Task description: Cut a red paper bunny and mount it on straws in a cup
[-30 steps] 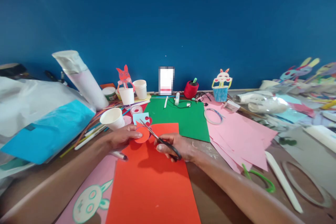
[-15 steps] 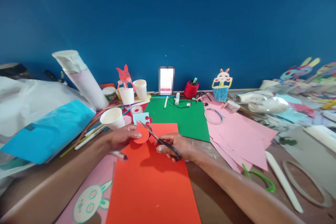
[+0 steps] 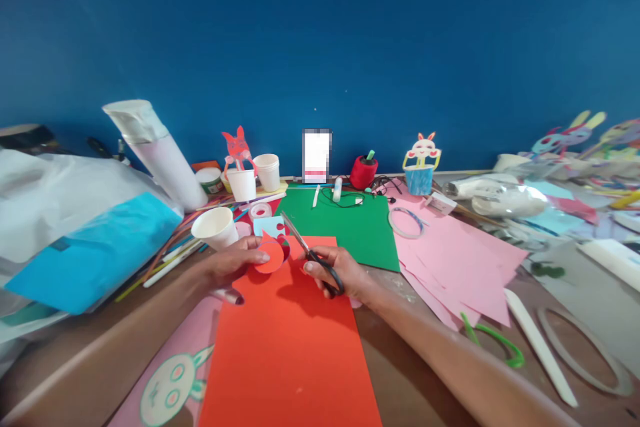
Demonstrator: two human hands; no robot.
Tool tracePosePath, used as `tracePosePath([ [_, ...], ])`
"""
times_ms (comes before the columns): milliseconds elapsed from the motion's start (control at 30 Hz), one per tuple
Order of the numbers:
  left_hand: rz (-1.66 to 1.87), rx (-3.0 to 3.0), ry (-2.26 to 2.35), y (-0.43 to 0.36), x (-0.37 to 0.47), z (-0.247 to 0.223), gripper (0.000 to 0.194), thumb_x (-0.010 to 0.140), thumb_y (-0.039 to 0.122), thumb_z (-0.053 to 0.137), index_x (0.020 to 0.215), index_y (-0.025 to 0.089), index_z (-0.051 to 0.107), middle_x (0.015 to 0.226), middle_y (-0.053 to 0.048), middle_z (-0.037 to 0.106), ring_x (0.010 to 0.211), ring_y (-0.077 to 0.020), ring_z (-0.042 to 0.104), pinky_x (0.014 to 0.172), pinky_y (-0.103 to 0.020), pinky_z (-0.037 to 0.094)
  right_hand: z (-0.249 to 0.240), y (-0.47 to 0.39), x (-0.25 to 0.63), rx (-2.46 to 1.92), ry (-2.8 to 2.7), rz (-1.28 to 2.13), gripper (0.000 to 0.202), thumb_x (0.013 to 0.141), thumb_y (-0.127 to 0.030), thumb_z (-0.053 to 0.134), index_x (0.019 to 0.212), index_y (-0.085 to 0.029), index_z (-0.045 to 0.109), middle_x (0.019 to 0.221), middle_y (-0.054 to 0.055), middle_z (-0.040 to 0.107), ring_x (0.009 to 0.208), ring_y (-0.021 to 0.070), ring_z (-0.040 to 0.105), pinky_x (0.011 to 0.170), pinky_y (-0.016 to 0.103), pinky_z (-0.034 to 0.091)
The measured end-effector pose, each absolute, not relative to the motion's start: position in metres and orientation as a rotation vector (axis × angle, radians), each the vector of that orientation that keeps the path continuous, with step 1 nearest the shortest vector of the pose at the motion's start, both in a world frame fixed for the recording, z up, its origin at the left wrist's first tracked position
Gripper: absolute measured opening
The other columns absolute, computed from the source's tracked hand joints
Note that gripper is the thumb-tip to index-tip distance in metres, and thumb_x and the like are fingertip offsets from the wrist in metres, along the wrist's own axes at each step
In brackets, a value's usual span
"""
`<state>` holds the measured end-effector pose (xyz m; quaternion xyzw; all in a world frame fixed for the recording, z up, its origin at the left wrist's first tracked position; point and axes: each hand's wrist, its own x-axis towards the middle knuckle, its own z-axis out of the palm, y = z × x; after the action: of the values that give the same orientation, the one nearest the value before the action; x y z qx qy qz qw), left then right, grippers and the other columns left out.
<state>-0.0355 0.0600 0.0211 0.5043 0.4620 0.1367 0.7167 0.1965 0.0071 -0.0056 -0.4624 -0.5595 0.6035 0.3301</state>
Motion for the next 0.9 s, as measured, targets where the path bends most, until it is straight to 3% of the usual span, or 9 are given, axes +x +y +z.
tracePosePath([
  [133,0.369,1.154,0.985,0.058,-0.033,0.027,0.031,0.065,0.033,0.059,0.093,0.022,0.051,0.081,-0.003,0.062,0.059,-0.0159,0.060,0.030,-0.016,0.040,-0.009,0.007,0.194,-1.268,-1.401,1.539,0.039,0.074,-0.044,0.056,0.099,-0.015,0.051,0.044,-0.008,0.048,0.031,0.0058,0.044,0.030,0.013,0.031],
  [367,0.638,1.189,1.091,0.065,-0.028,0.014,0.033,0.068,0.038,0.059,0.092,0.019,0.048,0.063,0.002,0.056,0.043,-0.0106,0.053,0.031,-0.021,0.044,-0.018,0.013,0.194,-1.349,-1.326,1.323,0.039,0.074,-0.045,0.056,0.100,-0.017,0.051,0.047,-0.007,0.049,0.034,0.0072,0.047,0.031,0.014,0.032],
  [600,0.922,1.351,1.081,0.063,-0.019,0.005,0.027,0.068,0.034,0.061,0.084,0.015,0.052,0.068,-0.001,0.060,0.053,-0.0127,0.058,0.041,-0.022,0.048,-0.015,0.020,0.199,-1.393,-1.226,1.168,0.039,0.075,-0.047,0.054,0.099,-0.017,0.050,0.051,-0.006,0.049,0.039,0.0091,0.049,0.036,0.019,0.036],
  [900,0.794,1.277,0.897,0.059,-0.016,0.006,0.018,0.070,0.026,0.058,0.081,0.016,0.048,0.060,0.000,0.062,0.048,-0.0109,0.058,0.040,-0.017,0.041,-0.020,0.022,0.204,-1.462,-1.381,0.915,0.043,0.077,-0.047,0.053,0.110,-0.020,0.046,0.061,-0.004,0.052,0.052,0.0122,0.056,0.045,0.021,0.041],
])
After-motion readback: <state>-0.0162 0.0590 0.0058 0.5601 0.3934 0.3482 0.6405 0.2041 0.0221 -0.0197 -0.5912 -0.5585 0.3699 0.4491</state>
